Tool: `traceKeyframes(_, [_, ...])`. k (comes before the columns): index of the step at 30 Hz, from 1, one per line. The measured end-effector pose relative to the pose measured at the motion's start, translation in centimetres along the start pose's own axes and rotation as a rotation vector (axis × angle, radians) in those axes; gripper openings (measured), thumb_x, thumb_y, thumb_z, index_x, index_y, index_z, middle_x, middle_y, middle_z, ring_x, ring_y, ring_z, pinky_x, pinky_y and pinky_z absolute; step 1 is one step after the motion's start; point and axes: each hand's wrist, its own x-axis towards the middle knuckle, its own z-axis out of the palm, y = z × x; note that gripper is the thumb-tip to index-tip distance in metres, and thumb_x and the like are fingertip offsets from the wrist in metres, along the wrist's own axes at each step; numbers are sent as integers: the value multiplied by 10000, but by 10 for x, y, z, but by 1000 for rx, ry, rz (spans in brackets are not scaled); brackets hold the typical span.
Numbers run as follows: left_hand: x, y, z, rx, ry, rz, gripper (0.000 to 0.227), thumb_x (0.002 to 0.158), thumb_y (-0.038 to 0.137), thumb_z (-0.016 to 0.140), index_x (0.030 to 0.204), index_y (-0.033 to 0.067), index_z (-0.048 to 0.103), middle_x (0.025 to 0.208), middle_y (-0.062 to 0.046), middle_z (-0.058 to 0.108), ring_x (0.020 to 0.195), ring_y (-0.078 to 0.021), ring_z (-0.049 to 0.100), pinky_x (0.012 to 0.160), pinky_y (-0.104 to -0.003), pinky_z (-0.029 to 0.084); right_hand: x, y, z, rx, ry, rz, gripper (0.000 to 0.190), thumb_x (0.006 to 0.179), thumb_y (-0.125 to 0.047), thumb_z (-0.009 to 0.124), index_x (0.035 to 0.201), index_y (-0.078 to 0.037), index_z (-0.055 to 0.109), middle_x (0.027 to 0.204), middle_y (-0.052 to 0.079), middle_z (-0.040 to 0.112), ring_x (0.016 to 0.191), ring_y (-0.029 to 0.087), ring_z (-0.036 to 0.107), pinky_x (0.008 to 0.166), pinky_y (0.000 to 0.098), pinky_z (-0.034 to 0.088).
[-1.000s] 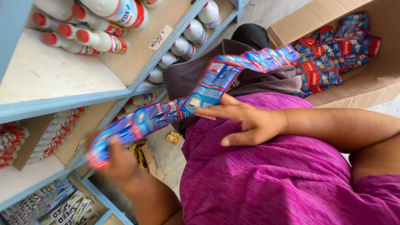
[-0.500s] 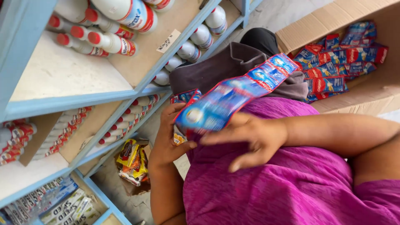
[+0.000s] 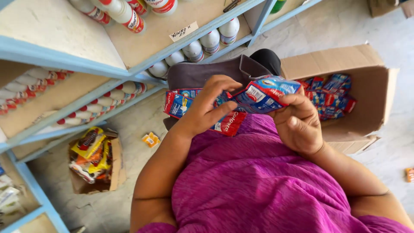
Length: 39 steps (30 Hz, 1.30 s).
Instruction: The person sits on the floor and takes Colgate toothpaste sachets from a cardboard box. They unfold the sachets, fold them back, and place them onto a shelf among other products. The person repeats this process with multiple sachets throughout the video.
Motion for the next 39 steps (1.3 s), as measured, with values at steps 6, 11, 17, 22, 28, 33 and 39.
traceKeyframes(6, [8, -2, 17, -100, -135, -90, 323, 1051, 232, 676, 1300, 46, 587, 1196, -94, 654, 1124, -228, 660, 990, -351, 519, 3, -28, -1, -343, -161, 150, 470, 1017, -120, 661, 1477, -65, 578, 1626, 121, 435, 1580, 288, 340, 1341, 493, 179])
traceKeyframes(11, [2, 2, 22, -111, -194, -112, 278, 1015, 265, 690, 1188, 55, 632, 1038, -100, 701, 946, -251, 709, 837, -360, 544, 11, -71, -15, -1063, -25, 1004, 471, 932, -131, 731, 1402, -127, 746, 1195, 181, 763, 1099, 315, 713, 997, 413, 572])
traceKeyframes(17, [2, 17, 24, 41, -326, -3, 261, 994, 268, 674, 1160, 67, 665, 1063, -129, 720, 982, -319, 702, 812, -398, 534, 98, -32, -36, -1152, -492, 374, 361, 1028, -140, 574, 1339, 4, 688, 1240, 180, 600, 1224, 220, 510, 1058, 367, 400])
traceKeyframes(22, [-10, 10, 15, -12, -270, -69, 258, 1018, 273, 655, 1160, 58, 677, 1043, -131, 710, 983, -320, 709, 830, -404, 548, 104, -31, -10, -916, -743, 603, 289, 947, -139, 661, 1176, 35, 691, 1191, 155, 684, 1151, 211, 589, 977, 370, 456])
traceKeyframes(28, [-15, 9, 16, -48, -230, -57, 249, 1025, 280, 640, 1125, 56, 682, 1016, -127, 713, 954, -317, 711, 810, -398, 548, 98, -41, 18, -1089, -618, 715, 190, 868, -125, 754, 1018, -10, 749, 846, 79, 755, 802, 160, 687, 719, 322, 545])
traceKeyframes(33, [-13, 3, 22, -31, -204, -68, 232, 1040, 286, 632, 1045, 59, 682, 964, -128, 695, 928, -321, 697, 785, -395, 538, 94, -41, 36, -1174, -594, 561, 161, 860, -99, 735, 991, -5, 724, 864, 78, 704, 812, 172, 692, 735, 312, 539])
traceKeyframes(39, [-13, -9, 27, -71, -183, -102, 209, 1014, 225, 644, 909, 44, 635, 812, -120, 615, 766, -292, 645, 704, -393, 493, 82, -30, 25, -1196, -586, 434, 80, 926, -69, 702, 945, 3, 673, 812, 68, 583, 743, 176, 587, 667, 324, 472])
